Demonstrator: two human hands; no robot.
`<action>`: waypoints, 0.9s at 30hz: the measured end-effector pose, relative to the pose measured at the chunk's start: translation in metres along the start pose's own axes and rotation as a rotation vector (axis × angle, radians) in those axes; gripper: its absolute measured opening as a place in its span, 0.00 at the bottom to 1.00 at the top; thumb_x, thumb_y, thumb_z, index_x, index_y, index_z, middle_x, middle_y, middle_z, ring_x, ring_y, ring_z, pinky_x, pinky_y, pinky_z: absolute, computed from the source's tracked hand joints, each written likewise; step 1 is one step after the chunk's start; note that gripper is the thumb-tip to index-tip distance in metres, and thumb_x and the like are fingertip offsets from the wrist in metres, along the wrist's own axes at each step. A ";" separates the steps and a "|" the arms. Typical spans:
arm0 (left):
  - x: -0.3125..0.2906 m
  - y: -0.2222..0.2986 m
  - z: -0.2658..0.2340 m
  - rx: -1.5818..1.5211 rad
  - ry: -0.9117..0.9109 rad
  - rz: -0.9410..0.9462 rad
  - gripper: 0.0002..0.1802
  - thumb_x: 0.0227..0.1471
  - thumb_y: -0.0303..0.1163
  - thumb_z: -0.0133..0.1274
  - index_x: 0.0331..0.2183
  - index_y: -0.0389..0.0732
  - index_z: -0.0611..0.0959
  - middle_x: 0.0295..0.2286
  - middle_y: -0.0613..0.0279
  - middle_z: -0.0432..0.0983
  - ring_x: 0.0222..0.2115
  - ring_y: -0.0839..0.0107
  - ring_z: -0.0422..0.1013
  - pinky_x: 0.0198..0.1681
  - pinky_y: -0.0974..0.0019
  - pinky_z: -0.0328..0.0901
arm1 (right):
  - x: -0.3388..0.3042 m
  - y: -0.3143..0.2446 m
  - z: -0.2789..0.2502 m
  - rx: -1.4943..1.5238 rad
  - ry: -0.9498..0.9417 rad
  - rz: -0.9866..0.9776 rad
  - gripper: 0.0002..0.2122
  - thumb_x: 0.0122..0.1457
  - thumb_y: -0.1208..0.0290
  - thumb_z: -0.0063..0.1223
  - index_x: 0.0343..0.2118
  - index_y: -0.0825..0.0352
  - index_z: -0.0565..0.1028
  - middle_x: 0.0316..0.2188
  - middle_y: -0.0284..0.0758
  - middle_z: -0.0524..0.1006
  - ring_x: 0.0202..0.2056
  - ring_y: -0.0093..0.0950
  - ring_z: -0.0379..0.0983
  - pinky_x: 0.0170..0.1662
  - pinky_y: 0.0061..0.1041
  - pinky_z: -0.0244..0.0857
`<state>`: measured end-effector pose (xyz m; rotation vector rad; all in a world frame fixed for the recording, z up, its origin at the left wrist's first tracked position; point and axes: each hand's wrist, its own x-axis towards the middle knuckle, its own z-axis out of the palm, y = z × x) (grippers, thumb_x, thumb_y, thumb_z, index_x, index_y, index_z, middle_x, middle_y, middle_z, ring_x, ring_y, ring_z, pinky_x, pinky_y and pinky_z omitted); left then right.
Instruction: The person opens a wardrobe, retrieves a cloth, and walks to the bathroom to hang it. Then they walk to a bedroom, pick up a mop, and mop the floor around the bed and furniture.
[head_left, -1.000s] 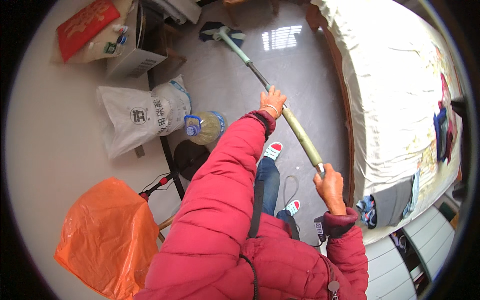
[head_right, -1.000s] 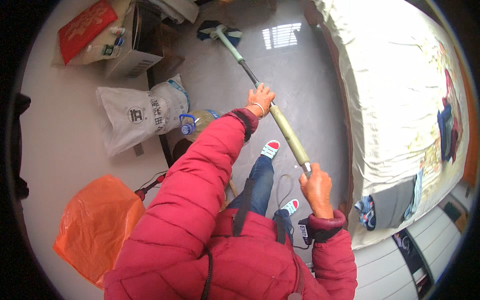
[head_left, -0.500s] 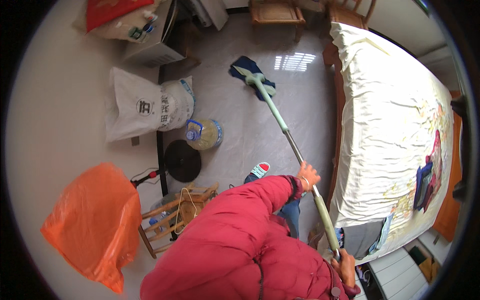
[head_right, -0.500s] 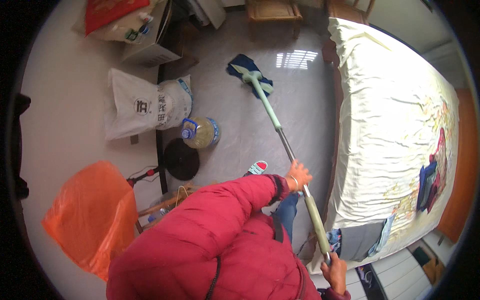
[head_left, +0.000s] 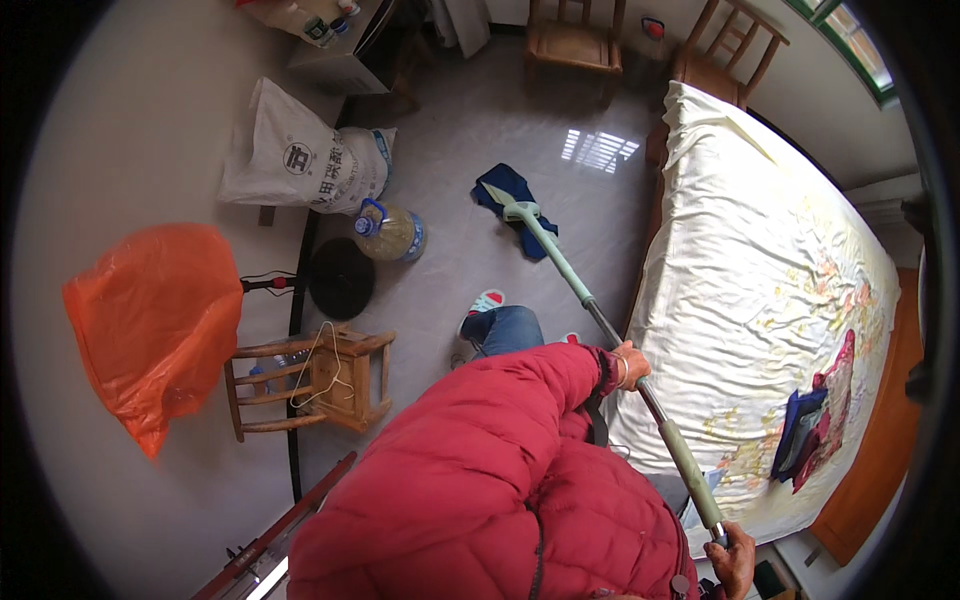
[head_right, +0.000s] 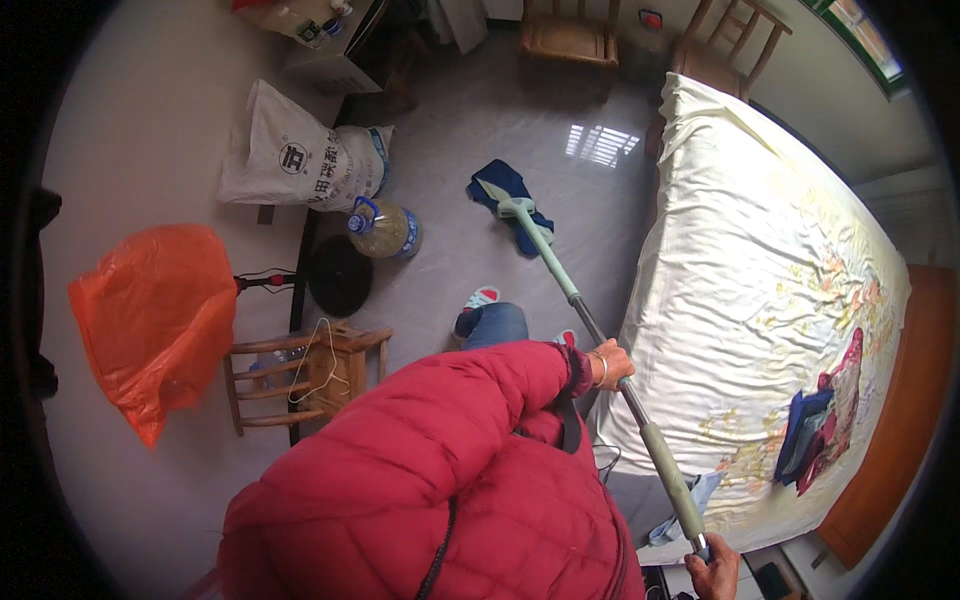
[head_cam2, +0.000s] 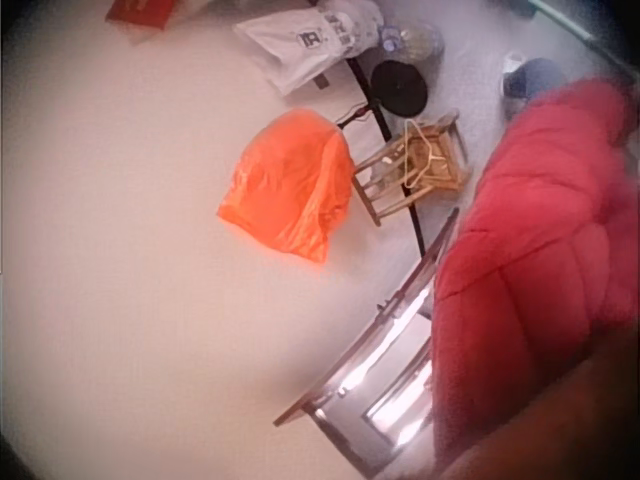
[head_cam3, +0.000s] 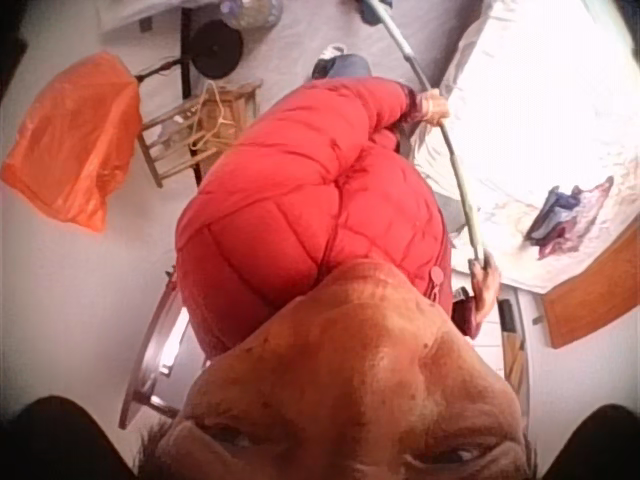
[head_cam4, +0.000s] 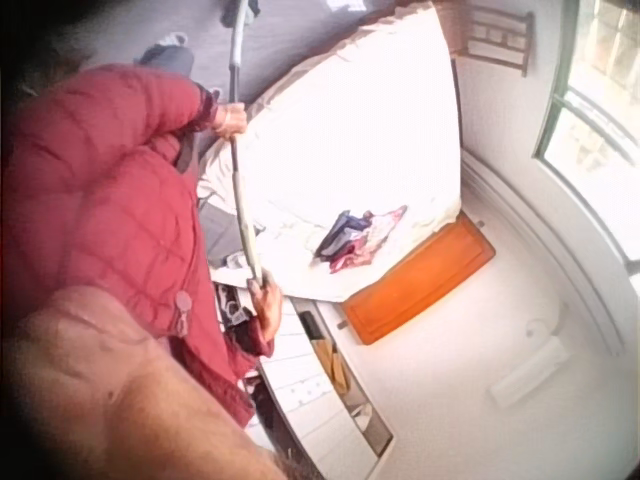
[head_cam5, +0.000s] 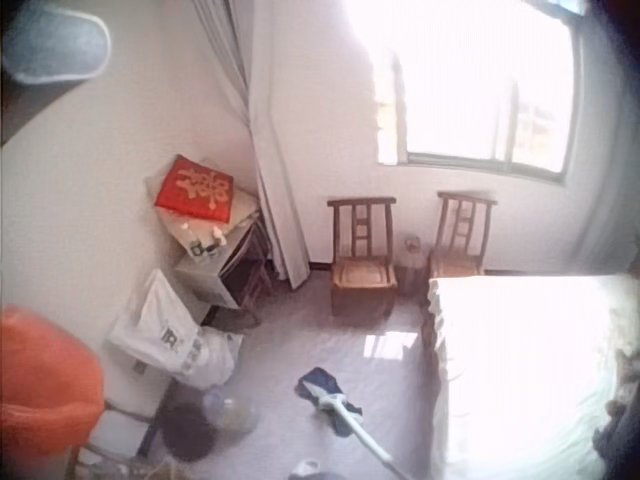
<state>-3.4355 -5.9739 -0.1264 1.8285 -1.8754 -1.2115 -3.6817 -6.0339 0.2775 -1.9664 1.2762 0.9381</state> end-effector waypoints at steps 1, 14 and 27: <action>0.002 0.001 -0.004 0.031 0.041 -0.013 0.06 0.34 0.37 0.57 0.22 0.51 0.80 0.24 0.62 0.77 0.32 0.61 0.73 0.37 0.58 0.59 | 0.006 0.004 -0.006 0.001 -0.022 0.033 0.22 0.51 0.65 0.50 0.48 0.70 0.70 0.34 0.49 0.75 0.36 0.41 0.72 0.41 0.35 0.64; 0.014 -0.107 -0.121 0.130 0.322 -0.103 0.02 0.35 0.33 0.57 0.20 0.51 0.81 0.21 0.64 0.76 0.30 0.64 0.73 0.38 0.58 0.57 | 0.140 -0.015 -0.033 0.143 0.306 -0.253 0.19 0.38 0.77 0.57 0.38 0.71 0.73 0.21 0.39 0.71 0.24 0.25 0.64 0.30 0.27 0.61; 0.006 -0.316 -0.262 0.086 0.665 -0.531 0.05 0.41 0.36 0.56 0.26 0.51 0.78 0.27 0.64 0.72 0.38 0.64 0.67 0.44 0.55 0.53 | 0.285 -0.277 -0.098 0.104 0.551 -0.612 0.10 0.51 0.80 0.56 0.37 0.70 0.71 0.25 0.37 0.73 0.27 0.21 0.69 0.32 0.20 0.63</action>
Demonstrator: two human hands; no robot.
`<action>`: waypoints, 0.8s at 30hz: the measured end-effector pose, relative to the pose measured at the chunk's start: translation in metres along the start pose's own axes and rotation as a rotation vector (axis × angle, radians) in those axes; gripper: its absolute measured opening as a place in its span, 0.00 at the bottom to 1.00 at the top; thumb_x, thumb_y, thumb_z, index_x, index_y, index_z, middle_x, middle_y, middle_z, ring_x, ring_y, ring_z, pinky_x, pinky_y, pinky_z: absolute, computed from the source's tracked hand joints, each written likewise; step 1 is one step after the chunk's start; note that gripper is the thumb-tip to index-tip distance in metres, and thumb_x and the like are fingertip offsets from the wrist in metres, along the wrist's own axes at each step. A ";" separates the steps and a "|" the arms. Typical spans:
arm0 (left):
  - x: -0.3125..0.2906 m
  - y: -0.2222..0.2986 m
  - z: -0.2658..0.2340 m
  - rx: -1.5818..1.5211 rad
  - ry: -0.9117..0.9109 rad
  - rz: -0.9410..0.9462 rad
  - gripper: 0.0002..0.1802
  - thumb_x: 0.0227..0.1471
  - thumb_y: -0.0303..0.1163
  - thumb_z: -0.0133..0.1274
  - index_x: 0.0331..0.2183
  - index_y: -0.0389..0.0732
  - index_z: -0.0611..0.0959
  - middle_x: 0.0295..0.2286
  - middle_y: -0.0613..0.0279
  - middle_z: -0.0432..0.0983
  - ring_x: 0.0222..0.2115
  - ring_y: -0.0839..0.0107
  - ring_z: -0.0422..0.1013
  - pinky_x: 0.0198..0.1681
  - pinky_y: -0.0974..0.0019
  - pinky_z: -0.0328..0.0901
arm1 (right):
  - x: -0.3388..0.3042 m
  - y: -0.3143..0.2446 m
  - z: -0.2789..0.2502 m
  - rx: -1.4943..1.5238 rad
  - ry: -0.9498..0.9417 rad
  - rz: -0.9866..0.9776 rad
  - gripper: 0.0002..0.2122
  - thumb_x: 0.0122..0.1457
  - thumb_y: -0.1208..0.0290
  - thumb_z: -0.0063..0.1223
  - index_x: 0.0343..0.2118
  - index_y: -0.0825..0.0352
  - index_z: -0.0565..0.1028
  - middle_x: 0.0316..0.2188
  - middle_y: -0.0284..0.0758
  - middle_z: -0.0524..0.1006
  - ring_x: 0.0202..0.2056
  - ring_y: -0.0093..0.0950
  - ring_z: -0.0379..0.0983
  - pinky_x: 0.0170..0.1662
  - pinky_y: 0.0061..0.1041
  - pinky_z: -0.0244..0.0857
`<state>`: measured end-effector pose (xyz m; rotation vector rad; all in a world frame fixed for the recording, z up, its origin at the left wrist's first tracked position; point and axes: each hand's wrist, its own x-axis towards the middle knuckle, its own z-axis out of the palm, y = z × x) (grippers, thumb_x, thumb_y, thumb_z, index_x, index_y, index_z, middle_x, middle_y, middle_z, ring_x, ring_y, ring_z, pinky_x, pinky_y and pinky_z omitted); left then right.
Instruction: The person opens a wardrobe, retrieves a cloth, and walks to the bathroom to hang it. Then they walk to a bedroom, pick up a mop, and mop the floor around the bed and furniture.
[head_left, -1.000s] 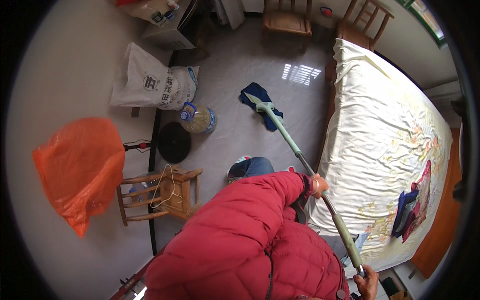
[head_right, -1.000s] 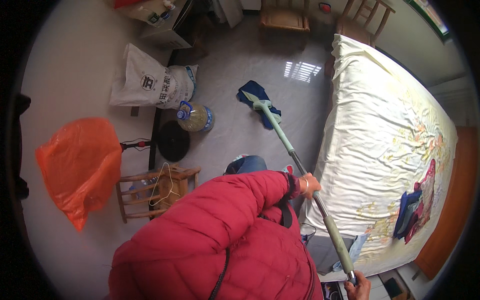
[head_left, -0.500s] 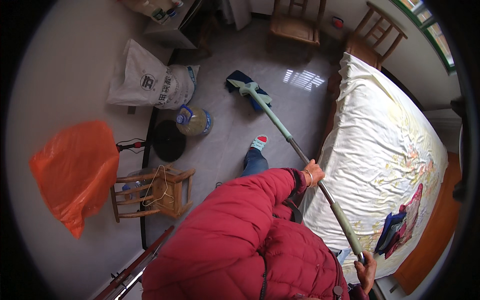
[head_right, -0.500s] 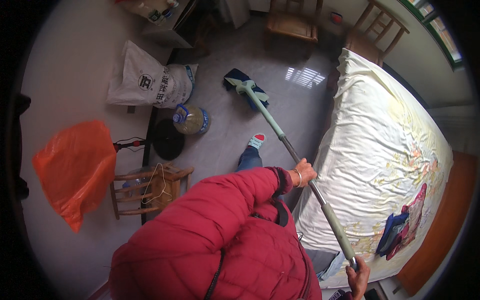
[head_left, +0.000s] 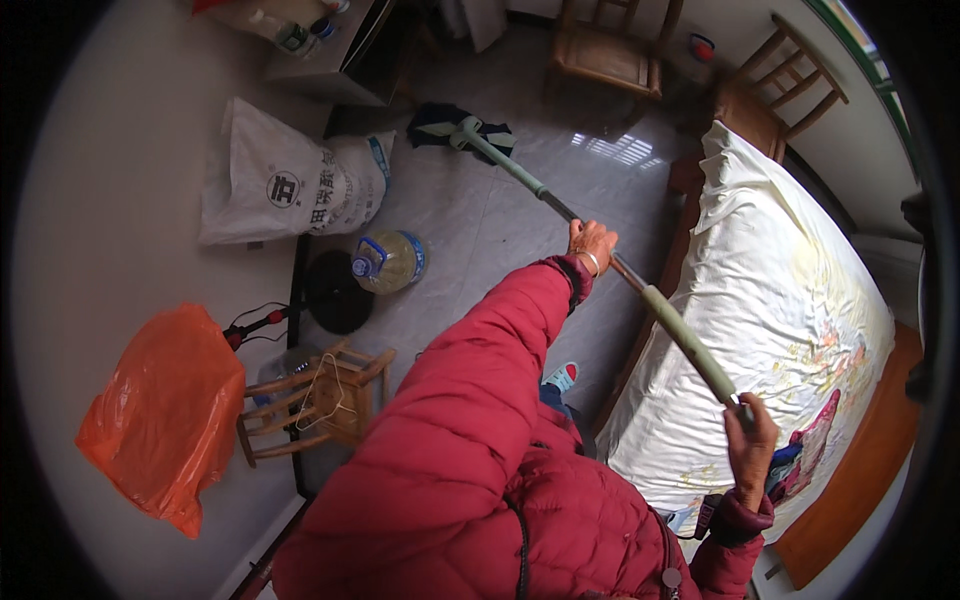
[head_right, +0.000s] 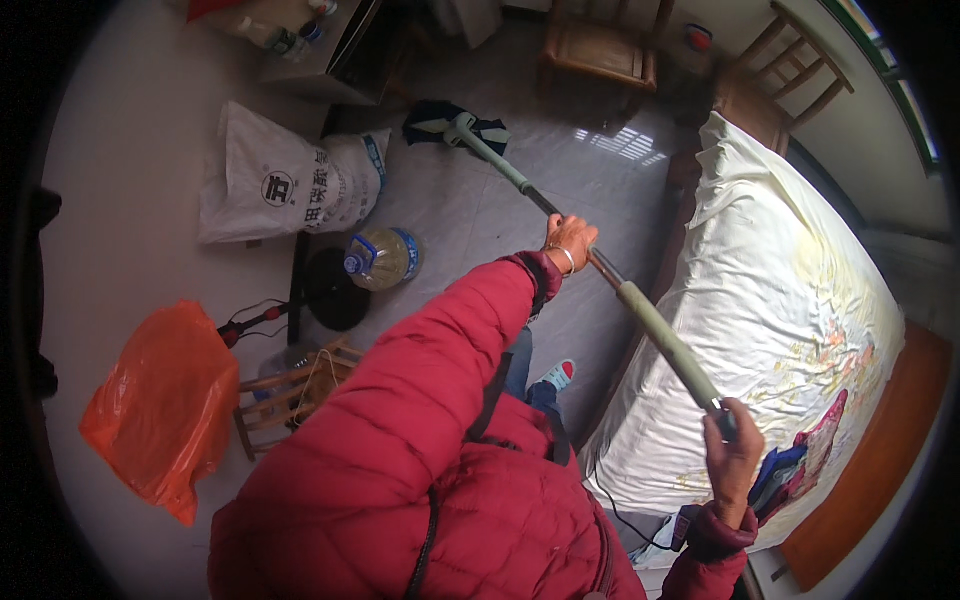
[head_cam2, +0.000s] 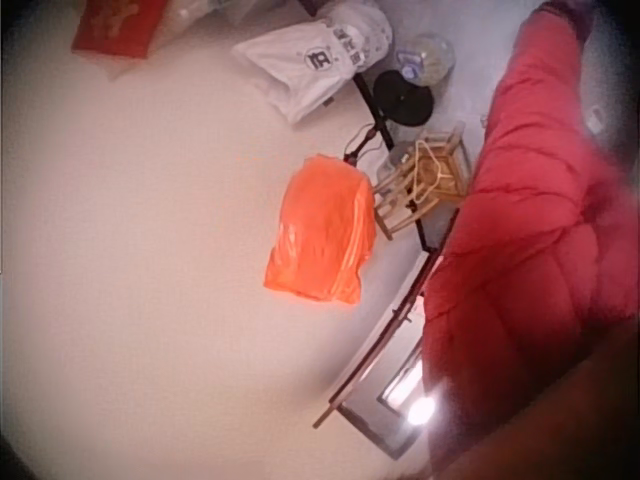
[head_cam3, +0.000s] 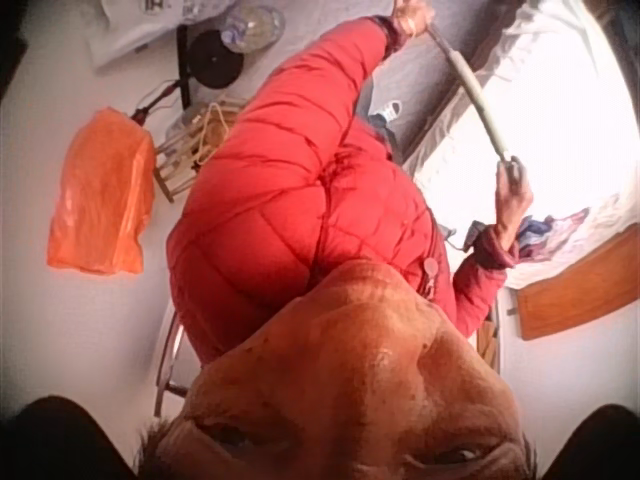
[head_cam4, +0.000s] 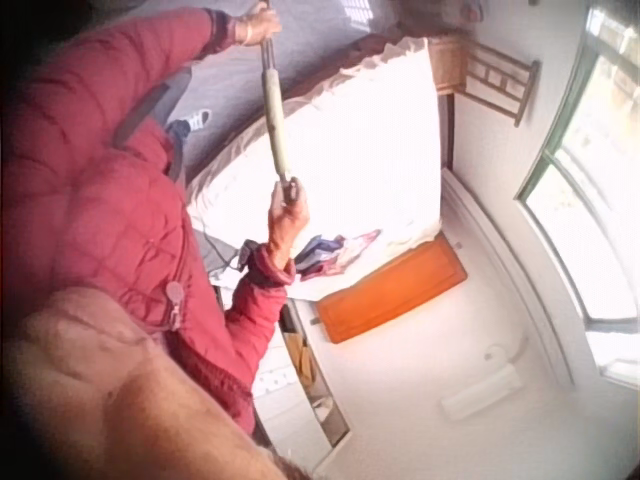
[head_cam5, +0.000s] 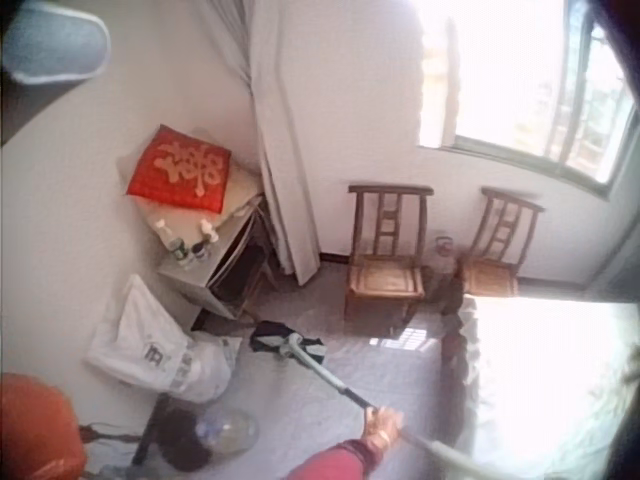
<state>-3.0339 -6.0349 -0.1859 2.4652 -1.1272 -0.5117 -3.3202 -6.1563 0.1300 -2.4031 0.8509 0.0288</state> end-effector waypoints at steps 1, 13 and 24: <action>0.006 -0.002 -0.006 -0.046 0.028 -0.002 0.06 0.41 0.36 0.57 0.26 0.51 0.77 0.28 0.63 0.71 0.39 0.63 0.66 0.44 0.54 0.52 | 0.011 -0.009 -0.002 0.047 0.059 0.053 0.08 0.53 0.80 0.54 0.37 0.71 0.71 0.25 0.35 0.73 0.27 0.20 0.68 0.32 0.18 0.63; 0.014 0.035 -0.029 -0.370 0.375 0.019 0.12 0.33 0.38 0.61 0.20 0.53 0.72 0.23 0.70 0.67 0.33 0.64 0.64 0.43 0.58 0.51 | 0.070 -0.057 -0.077 0.100 0.748 -0.215 0.07 0.58 0.75 0.47 0.29 0.73 0.75 0.13 0.31 0.67 0.17 0.19 0.62 0.26 0.19 0.62; -0.032 0.193 0.001 -0.440 0.558 -0.123 0.16 0.32 0.45 0.63 0.20 0.50 0.74 0.22 0.68 0.70 0.30 0.63 0.67 0.38 0.59 0.54 | 0.059 -0.012 -0.198 -0.399 1.119 -0.661 0.08 0.60 0.74 0.46 0.36 0.69 0.77 0.28 0.36 0.76 0.22 0.20 0.71 0.22 0.14 0.66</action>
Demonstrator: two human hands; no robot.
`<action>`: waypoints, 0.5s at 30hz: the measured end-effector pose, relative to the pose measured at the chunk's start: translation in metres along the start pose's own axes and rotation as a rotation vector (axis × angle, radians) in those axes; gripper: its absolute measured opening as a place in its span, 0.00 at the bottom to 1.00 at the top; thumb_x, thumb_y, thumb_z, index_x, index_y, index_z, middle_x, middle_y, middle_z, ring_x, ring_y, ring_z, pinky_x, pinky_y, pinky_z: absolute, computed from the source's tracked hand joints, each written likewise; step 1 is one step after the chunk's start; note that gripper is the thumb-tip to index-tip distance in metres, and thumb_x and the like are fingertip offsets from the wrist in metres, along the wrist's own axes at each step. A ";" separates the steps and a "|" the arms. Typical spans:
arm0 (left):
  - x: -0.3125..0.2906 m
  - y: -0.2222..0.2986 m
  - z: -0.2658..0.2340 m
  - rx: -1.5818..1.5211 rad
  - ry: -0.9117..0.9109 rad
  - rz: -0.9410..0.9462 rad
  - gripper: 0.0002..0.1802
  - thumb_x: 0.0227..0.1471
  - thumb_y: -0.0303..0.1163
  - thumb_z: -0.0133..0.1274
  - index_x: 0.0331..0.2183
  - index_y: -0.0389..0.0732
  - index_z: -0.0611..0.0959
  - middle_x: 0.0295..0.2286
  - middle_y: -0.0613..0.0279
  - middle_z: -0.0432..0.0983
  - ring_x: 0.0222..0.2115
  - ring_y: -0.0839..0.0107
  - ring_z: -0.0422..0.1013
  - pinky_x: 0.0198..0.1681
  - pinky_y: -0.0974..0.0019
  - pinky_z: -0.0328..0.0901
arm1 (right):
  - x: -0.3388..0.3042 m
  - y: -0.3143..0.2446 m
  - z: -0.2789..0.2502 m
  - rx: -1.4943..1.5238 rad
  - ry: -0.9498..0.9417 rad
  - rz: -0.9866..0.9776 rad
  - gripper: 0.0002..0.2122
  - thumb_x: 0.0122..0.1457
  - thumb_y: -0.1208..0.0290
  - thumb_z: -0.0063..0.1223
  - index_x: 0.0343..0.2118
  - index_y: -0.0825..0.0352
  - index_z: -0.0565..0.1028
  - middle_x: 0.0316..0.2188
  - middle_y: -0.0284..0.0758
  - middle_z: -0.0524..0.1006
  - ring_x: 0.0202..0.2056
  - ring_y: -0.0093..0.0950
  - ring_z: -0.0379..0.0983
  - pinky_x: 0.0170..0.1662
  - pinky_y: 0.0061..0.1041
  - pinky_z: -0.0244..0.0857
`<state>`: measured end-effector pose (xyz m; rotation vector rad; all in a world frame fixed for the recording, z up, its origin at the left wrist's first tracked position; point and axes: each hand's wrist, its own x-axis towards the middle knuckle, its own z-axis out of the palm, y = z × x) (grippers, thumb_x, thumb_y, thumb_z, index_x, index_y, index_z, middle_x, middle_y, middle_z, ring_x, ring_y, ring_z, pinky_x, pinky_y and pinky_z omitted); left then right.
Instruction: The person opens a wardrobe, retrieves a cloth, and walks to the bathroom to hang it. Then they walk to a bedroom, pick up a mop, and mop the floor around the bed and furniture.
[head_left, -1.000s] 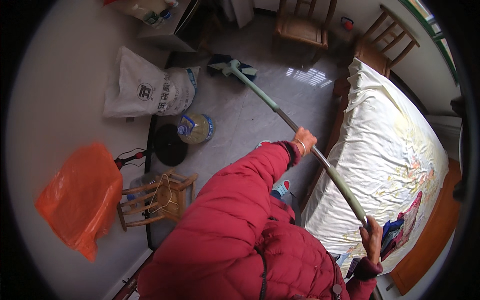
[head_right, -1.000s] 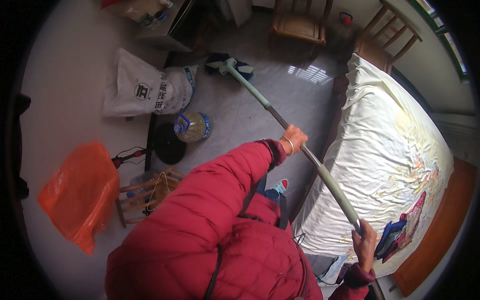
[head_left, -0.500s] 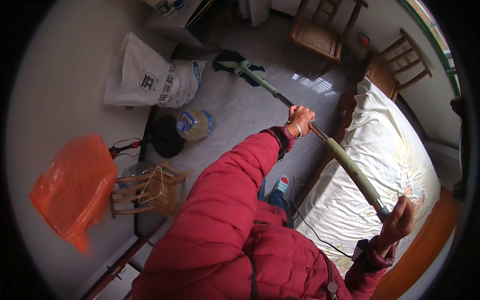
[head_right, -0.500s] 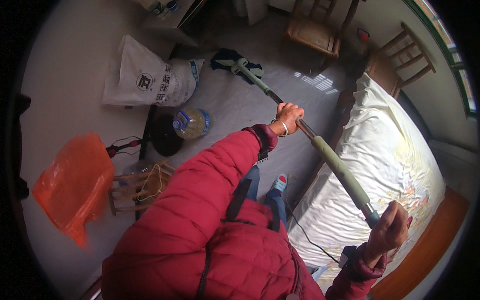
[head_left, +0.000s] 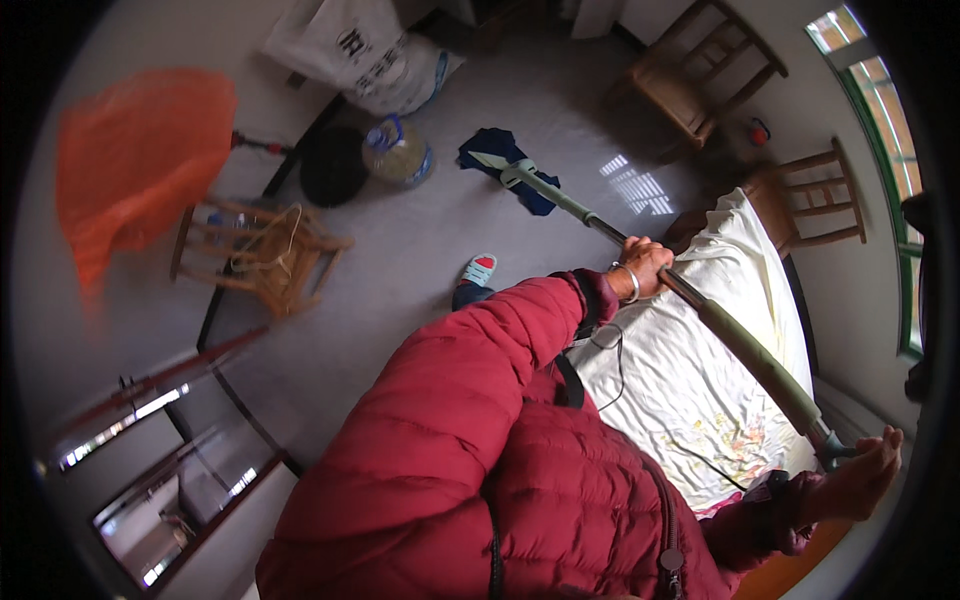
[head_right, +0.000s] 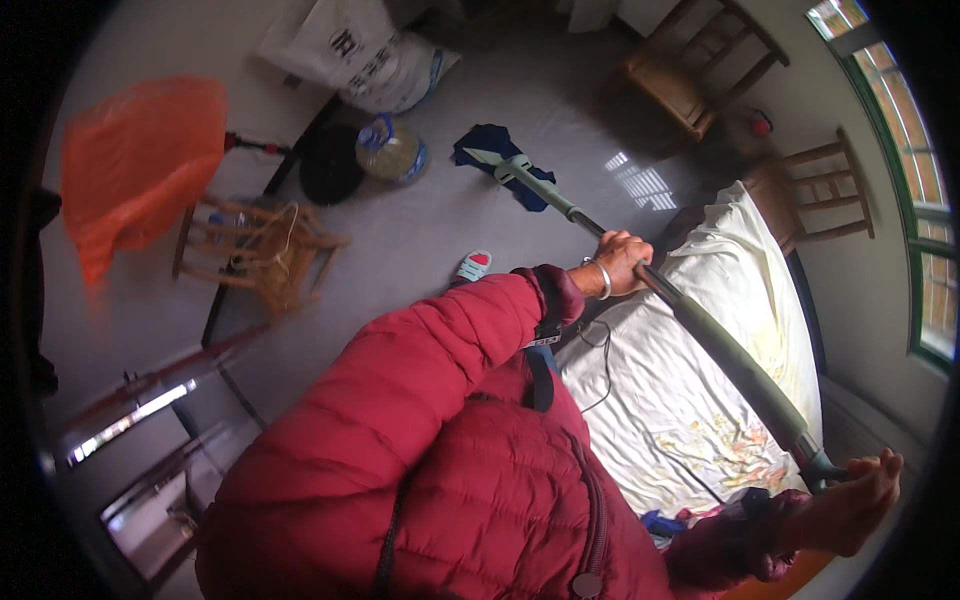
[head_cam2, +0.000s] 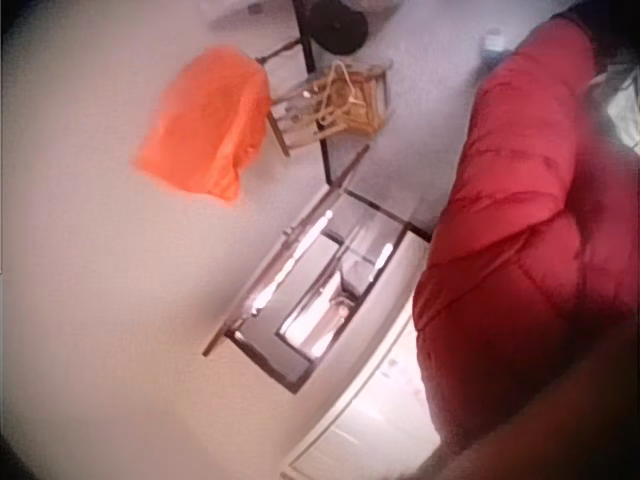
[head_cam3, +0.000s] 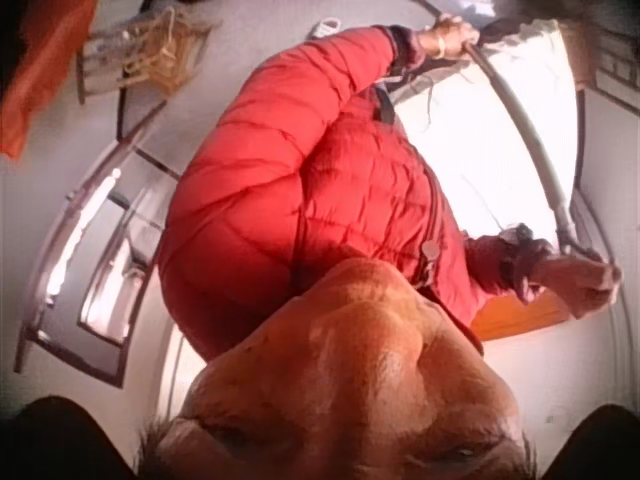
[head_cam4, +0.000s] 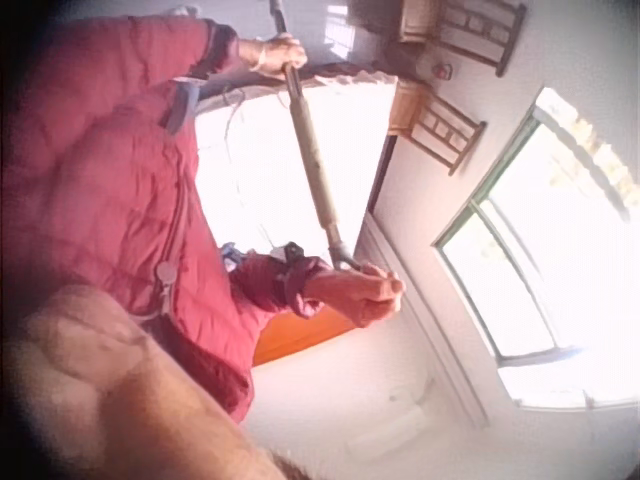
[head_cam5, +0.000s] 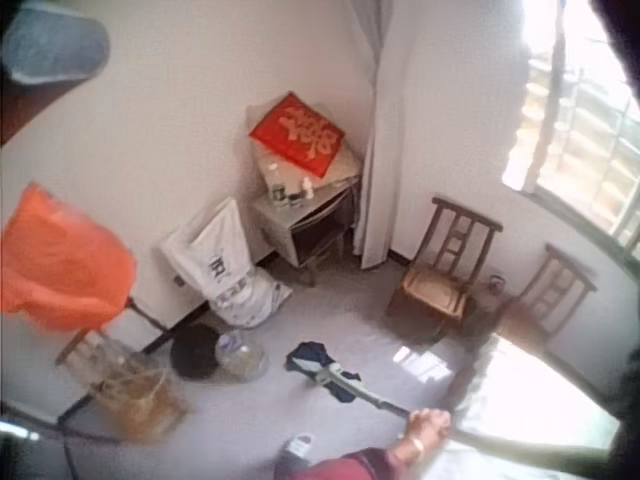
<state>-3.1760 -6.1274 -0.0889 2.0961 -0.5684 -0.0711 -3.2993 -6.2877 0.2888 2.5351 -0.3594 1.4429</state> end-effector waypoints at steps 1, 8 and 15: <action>-0.009 0.011 0.003 -0.024 -0.063 -0.063 0.13 0.33 0.42 0.61 0.20 0.50 0.74 0.23 0.67 0.71 0.30 0.62 0.67 0.37 0.60 0.55 | 0.006 0.008 -0.005 0.039 -0.048 0.048 0.09 0.60 0.71 0.47 0.35 0.69 0.78 0.26 0.34 0.76 0.23 0.20 0.71 0.25 0.15 0.66; -0.077 0.037 0.001 0.038 -0.126 -0.180 0.11 0.35 0.40 0.59 0.22 0.46 0.76 0.24 0.61 0.74 0.32 0.58 0.70 0.38 0.56 0.58 | 0.010 0.045 -0.003 0.099 -0.223 0.150 0.12 0.60 0.61 0.49 0.38 0.64 0.78 0.23 0.29 0.74 0.25 0.18 0.69 0.30 0.17 0.64; -0.163 0.000 -0.039 0.050 0.030 -0.253 0.13 0.36 0.41 0.59 0.20 0.48 0.73 0.20 0.65 0.72 0.27 0.58 0.69 0.32 0.54 0.57 | -0.019 -0.002 0.017 0.233 -0.535 0.228 0.11 0.60 0.61 0.49 0.33 0.62 0.77 0.16 0.28 0.70 0.18 0.17 0.65 0.23 0.19 0.60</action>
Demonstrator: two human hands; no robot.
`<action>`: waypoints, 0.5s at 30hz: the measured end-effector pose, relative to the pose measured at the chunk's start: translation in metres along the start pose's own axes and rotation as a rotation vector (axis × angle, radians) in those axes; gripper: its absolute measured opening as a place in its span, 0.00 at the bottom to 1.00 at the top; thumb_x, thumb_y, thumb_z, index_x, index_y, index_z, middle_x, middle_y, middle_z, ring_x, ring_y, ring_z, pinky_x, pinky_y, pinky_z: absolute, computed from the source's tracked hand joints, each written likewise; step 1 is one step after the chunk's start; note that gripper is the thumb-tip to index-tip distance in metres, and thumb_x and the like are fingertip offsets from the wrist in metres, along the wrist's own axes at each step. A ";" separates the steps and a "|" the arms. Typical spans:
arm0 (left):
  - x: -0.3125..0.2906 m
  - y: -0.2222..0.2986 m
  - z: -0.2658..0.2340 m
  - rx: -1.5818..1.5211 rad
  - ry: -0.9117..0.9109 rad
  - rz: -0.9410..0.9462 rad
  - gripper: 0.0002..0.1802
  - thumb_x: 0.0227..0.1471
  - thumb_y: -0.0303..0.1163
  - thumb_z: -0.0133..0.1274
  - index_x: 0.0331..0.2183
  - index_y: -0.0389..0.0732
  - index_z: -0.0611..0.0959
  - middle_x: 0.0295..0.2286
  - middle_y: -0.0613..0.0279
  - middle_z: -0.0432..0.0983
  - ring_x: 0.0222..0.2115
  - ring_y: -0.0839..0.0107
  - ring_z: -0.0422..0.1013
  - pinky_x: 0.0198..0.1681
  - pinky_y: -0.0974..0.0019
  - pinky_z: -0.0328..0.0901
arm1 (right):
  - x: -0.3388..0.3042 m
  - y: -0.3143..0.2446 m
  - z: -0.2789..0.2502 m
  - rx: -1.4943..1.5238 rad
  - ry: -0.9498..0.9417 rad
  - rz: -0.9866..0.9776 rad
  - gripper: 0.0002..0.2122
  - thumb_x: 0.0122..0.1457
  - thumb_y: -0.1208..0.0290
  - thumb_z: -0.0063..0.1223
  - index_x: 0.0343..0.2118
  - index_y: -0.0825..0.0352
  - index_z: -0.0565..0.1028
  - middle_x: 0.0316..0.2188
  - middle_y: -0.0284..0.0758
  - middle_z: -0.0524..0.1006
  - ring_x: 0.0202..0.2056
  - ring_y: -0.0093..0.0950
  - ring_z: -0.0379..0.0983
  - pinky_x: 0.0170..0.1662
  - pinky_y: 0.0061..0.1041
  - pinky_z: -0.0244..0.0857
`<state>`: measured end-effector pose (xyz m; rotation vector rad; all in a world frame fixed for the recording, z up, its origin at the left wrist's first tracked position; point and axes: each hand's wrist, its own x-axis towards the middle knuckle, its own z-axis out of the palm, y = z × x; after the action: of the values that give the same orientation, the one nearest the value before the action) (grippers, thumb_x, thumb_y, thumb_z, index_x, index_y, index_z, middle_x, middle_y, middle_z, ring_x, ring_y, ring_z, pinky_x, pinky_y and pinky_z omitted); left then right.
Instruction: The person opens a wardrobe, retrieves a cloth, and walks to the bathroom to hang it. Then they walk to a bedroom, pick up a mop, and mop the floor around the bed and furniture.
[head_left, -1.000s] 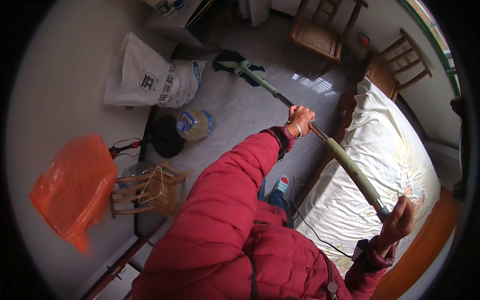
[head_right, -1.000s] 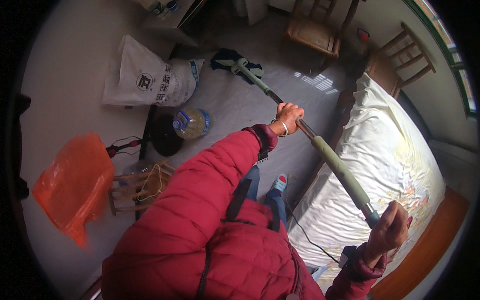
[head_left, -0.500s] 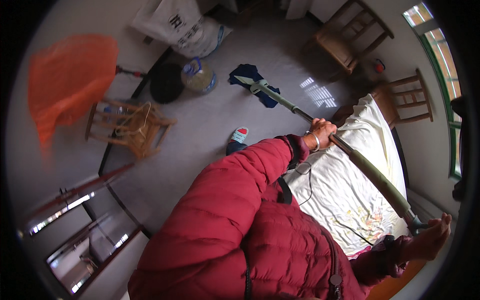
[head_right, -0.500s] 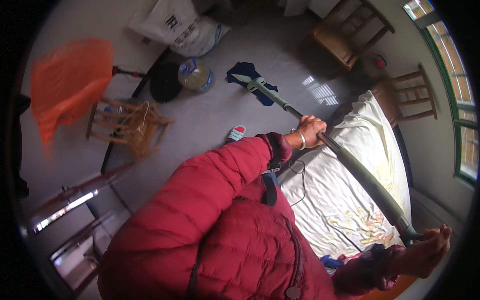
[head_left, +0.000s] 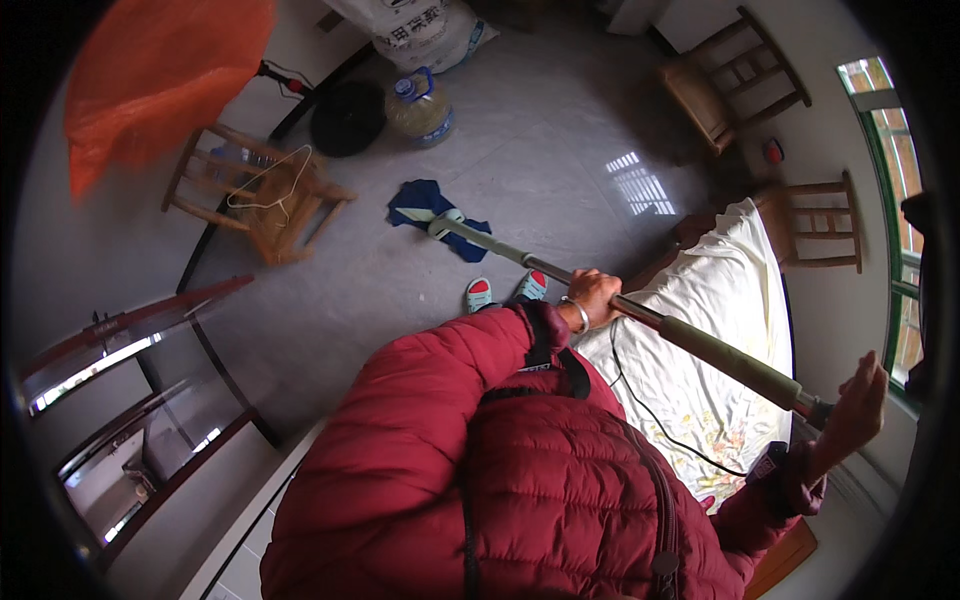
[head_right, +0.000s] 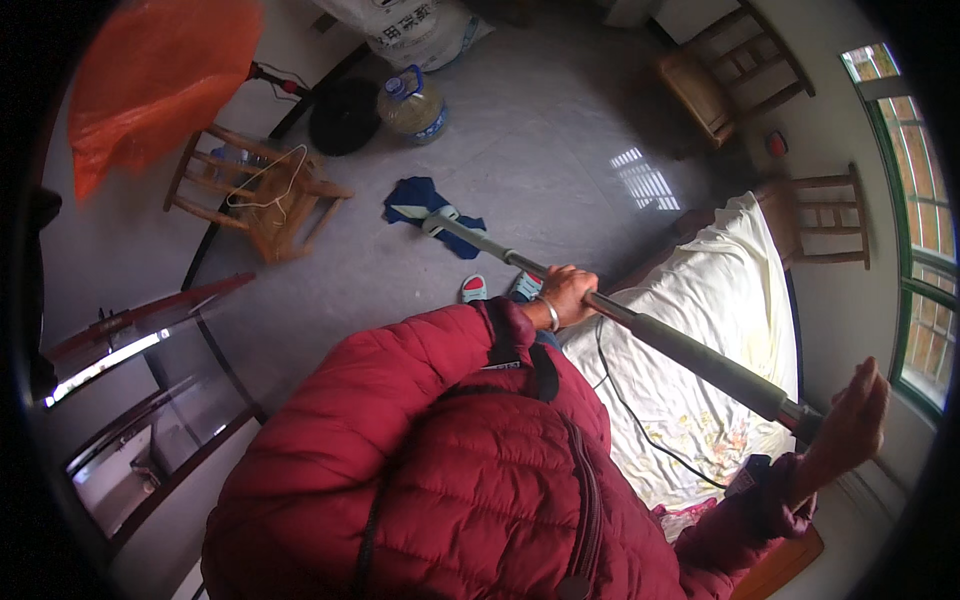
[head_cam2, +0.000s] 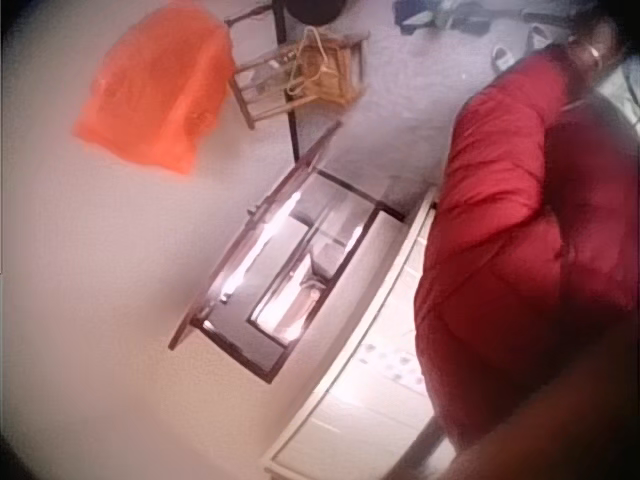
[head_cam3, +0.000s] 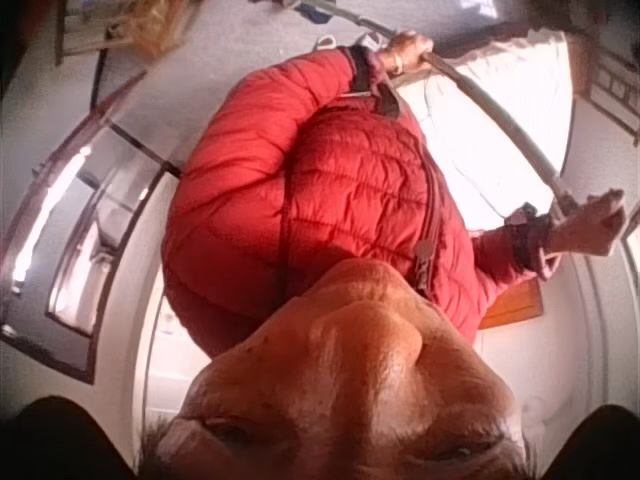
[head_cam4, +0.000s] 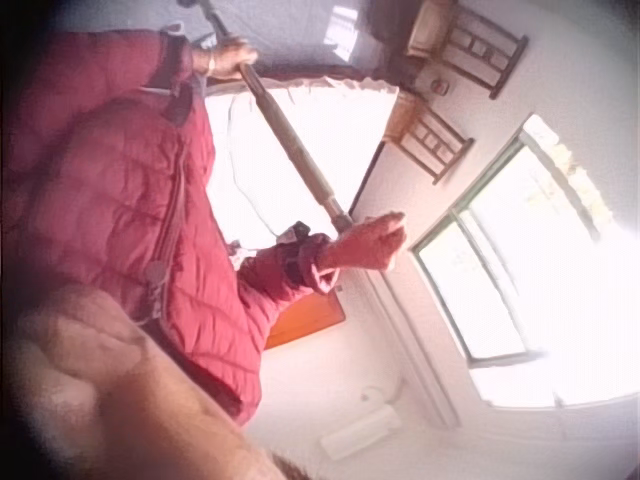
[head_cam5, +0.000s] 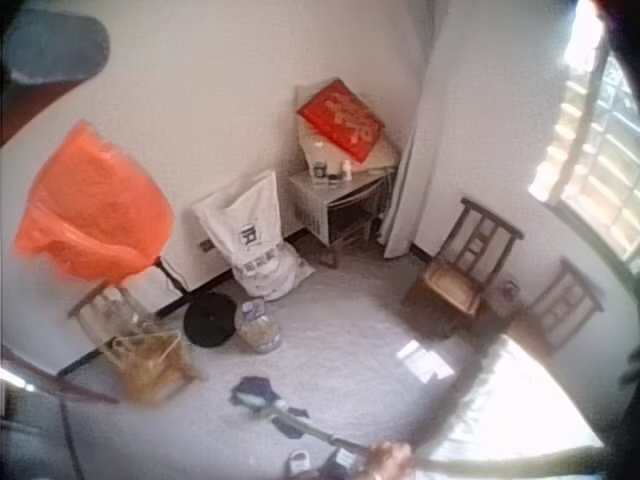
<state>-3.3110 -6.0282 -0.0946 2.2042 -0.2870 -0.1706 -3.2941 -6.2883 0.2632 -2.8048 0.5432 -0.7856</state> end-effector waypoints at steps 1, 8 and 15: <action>-0.011 -0.009 -0.007 -0.003 0.013 -0.014 0.13 0.35 0.41 0.59 0.19 0.48 0.73 0.20 0.65 0.72 0.27 0.58 0.69 0.31 0.54 0.57 | -0.007 -0.008 0.005 0.027 -0.012 -0.032 0.11 0.60 0.61 0.49 0.31 0.63 0.77 0.16 0.28 0.69 0.17 0.17 0.63 0.22 0.19 0.59; -0.082 -0.073 -0.065 -0.015 0.021 -0.164 0.11 0.34 0.41 0.58 0.21 0.47 0.76 0.22 0.61 0.75 0.29 0.54 0.71 0.33 0.51 0.63 | -0.054 -0.109 0.031 0.192 -0.194 -0.091 0.09 0.58 0.67 0.51 0.24 0.66 0.73 0.11 0.29 0.65 0.15 0.14 0.60 0.18 0.19 0.55; -0.184 -0.158 -0.115 0.023 0.020 -0.349 0.15 0.32 0.45 0.59 0.20 0.45 0.77 0.21 0.56 0.75 0.26 0.52 0.73 0.28 0.52 0.66 | -0.131 -0.196 0.074 0.419 -0.575 -0.492 0.07 0.54 0.74 0.53 0.23 0.69 0.72 0.13 0.36 0.69 0.15 0.18 0.60 0.20 0.22 0.57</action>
<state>-3.4399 -5.7987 -0.1471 2.2631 0.1104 -0.3367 -3.3009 -6.0514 0.1914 -2.5868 -0.3728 -0.0952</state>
